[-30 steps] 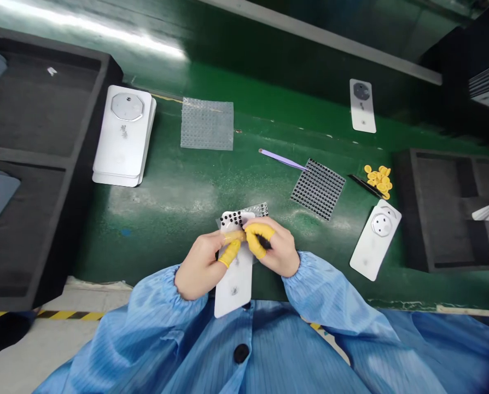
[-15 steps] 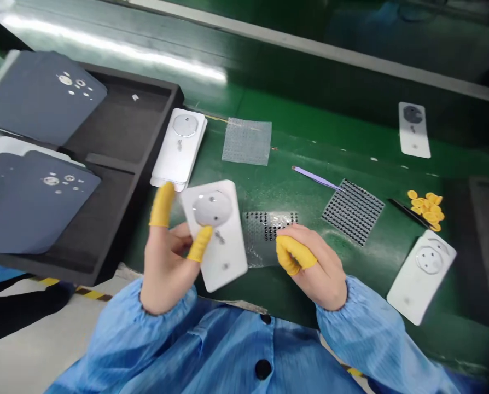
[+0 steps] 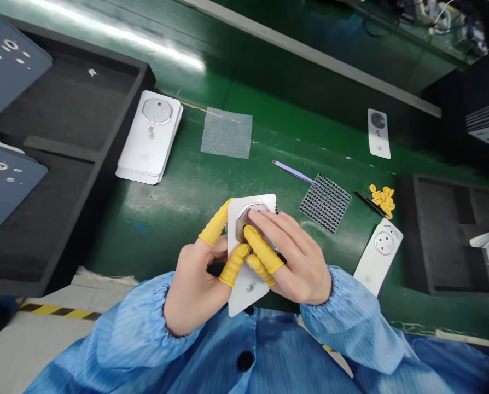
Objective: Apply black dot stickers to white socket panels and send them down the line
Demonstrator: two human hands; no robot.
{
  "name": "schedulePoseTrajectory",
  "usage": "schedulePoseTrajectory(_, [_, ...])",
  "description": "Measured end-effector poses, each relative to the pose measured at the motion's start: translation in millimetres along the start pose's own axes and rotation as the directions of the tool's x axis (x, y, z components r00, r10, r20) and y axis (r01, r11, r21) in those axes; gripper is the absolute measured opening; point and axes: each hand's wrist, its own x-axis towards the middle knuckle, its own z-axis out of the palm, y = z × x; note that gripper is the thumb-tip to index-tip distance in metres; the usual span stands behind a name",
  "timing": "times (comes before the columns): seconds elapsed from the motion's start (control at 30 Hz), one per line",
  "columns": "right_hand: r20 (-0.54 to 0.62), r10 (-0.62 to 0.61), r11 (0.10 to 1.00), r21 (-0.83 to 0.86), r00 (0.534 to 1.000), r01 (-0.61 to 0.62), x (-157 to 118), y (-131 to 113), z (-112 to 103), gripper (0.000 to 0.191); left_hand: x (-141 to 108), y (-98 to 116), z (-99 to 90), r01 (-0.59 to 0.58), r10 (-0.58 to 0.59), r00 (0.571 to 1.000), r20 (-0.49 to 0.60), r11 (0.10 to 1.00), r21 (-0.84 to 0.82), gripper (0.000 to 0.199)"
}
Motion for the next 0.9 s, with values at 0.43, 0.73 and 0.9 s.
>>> schedulePoseTrajectory(0.43, [0.052, 0.113, 0.992, 0.053, 0.992, -0.116, -2.5, -15.7, -2.0, 0.035, 0.1, 7.6, 2.1, -0.177, 0.185, 0.983, 0.000, 0.939, 0.295, 0.018])
schedulePoseTrajectory(0.73, [-0.056, 0.152, 0.971, 0.197, 0.987, -0.138, 2.2, -7.5, 3.6, 0.031, 5.3, 3.5, 1.7, -0.133, 0.134, 0.991, 0.003, 0.981, 0.144, 0.019])
schedulePoseTrajectory(0.9, [-0.152, 0.238, 0.928, 0.329, 0.959, -0.178, 4.0, -0.1, -0.8, 0.042, 8.4, 8.0, 3.0, 0.175, -0.158, 0.984, 0.081, 0.931, -0.321, 0.040])
